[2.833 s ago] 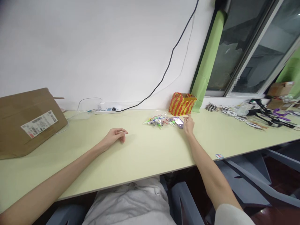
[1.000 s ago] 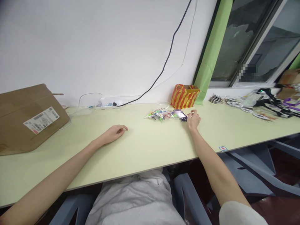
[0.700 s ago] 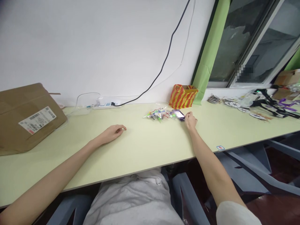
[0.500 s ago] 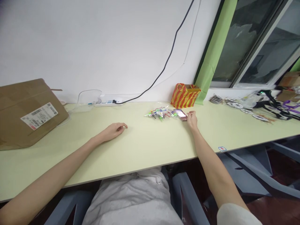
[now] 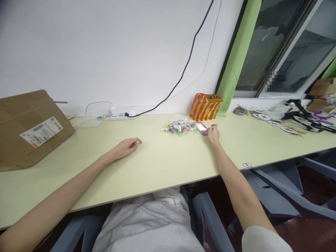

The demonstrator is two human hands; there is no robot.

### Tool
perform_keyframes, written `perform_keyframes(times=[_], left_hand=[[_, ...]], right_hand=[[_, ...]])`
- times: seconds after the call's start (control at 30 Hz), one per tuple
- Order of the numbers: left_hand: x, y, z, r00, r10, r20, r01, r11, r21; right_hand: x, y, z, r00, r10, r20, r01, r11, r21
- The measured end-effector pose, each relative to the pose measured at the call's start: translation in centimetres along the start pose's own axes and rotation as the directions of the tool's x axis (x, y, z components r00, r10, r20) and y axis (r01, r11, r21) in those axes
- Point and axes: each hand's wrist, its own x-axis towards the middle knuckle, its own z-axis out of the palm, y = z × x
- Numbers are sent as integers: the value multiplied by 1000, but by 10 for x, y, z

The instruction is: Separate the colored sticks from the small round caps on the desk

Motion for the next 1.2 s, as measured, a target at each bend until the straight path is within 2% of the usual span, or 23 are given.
perform_keyframes(times=[0.17, 0.43, 0.6, 0.73, 0.83, 0.97, 1.2], left_hand=[[-1, 0, 1, 999, -14, -29, 13, 999, -35], [-1, 5, -2, 999, 15, -41, -15, 1000, -11], [0, 7, -3, 992, 41, -119, -39, 999, 17], [2, 4, 0, 974, -46, -223, 61, 996, 62], [2, 3, 2, 956, -106, -274, 125, 991, 53], [0, 2, -1, 950, -135, -283, 150, 988, 35], [-2, -2, -2, 947, -150, -283, 196, 970, 142]], right_hand=[[-2, -5, -2, 997, -15, -70, 12, 999, -42], [-2, -4, -1, 998, -13, -62, 8, 998, -66], [-2, -3, -1, 997, -21, -72, 16, 998, -68], [-8, -12, 4, 992, -99, -84, 97, 995, -32], [-17, -28, 18, 973, -226, -50, 225, 974, -25], [-30, -60, 48, 908, -407, 100, 415, 907, -72], [-58, -113, 103, 866, -444, 229, 486, 854, -186]])
